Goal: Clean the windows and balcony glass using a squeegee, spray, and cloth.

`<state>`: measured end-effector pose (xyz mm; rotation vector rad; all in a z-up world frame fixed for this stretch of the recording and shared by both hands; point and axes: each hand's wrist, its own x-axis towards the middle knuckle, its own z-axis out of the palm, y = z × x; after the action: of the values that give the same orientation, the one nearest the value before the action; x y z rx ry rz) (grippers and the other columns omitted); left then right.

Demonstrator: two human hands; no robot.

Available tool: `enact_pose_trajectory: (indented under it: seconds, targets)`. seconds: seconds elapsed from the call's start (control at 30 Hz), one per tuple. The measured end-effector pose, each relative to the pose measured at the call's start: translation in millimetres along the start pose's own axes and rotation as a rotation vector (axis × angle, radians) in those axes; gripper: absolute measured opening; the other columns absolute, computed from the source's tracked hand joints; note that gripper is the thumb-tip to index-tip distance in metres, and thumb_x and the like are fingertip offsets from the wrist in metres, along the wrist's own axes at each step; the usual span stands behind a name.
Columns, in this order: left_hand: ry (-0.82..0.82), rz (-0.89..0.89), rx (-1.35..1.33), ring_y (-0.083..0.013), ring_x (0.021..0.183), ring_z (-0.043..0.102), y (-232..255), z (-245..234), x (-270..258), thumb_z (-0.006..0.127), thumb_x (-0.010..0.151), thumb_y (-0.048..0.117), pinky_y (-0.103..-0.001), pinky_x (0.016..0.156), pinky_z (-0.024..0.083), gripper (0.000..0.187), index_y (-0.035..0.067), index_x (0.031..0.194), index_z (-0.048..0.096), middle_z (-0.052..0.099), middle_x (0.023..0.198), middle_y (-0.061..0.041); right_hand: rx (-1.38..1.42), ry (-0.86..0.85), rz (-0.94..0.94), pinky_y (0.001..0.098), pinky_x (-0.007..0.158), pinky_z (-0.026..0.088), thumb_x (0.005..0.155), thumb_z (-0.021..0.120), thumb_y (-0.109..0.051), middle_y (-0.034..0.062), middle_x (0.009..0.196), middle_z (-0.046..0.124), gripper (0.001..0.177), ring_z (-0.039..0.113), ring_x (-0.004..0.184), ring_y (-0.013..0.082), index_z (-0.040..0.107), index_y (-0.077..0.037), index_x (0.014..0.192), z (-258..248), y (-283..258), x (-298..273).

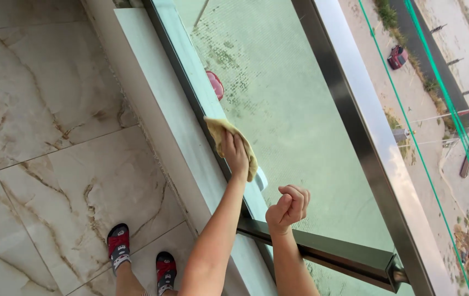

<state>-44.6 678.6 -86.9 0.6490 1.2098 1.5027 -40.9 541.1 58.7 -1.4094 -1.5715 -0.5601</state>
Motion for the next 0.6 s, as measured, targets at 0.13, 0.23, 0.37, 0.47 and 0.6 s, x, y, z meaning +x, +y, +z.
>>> enact_pose_trajectory:
  seconds: [0.13,0.23,0.37,0.47,0.6]
  targets:
    - [-0.111,0.265,0.155,-0.043,0.144,0.043,81.4,22.3,-56.4,0.048,0.11,0.024,-0.053,0.12,0.033,0.048,-0.005,0.149,0.047,0.041,0.157,-0.028,0.01,0.083,-0.063,0.0382,0.07,0.046,0.113,0.047,-0.024,0.0085,0.08,0.061,0.034,0.056,0.073,0.0241,0.057,-0.003,0.088,14.7,-13.3,25.6]
    - [-0.338,0.835,0.311,-0.0455,0.14,0.046,166.6,39.7,-30.4,0.063,0.096,0.032,-0.068,0.12,0.027,0.034,0.023,0.128,0.062,0.051,0.15,-0.017,0.029,0.124,-0.114,0.0372,0.067,0.046,0.112,0.046,-0.026,0.0071,0.078,0.06,0.036,0.055,0.07,0.0231,0.057,-0.003,0.087,21.4,-15.0,30.6]
    - [-0.342,0.77,0.22,-0.0332,0.134,0.055,193.6,51.9,94.9,0.057,0.105,0.025,-0.052,0.12,0.039,0.04,0.021,0.145,0.058,0.056,0.15,-0.008,-0.062,0.184,-0.098,0.0366,0.068,0.043,0.112,0.045,-0.026,0.0054,0.075,0.057,0.038,0.053,0.07,0.0219,0.056,-0.005,0.082,49.9,-1.4,39.6]
    - [-0.178,0.504,0.124,-0.0328,0.143,0.047,120.9,25.2,147.6,0.045,0.112,0.022,-0.046,0.125,0.037,0.045,0.008,0.154,0.048,0.047,0.158,-0.014,-0.063,0.148,-0.069,0.0363,0.068,0.043,0.112,0.047,-0.026,0.0062,0.076,0.058,0.038,0.054,0.07,0.0225,0.056,-0.004,0.082,69.8,-8.6,39.9]
    - [-0.036,-0.095,0.083,-0.0366,0.146,0.045,-42.1,-11.0,95.3,0.035,0.112,0.023,-0.047,0.123,0.036,0.05,-0.004,0.154,0.039,0.039,0.161,-0.023,-0.071,0.111,-0.038,0.0363,0.068,0.045,0.112,0.047,-0.027,0.0069,0.076,0.059,0.038,0.055,0.071,0.0232,0.056,-0.003,0.083,92.2,-28.3,50.5]
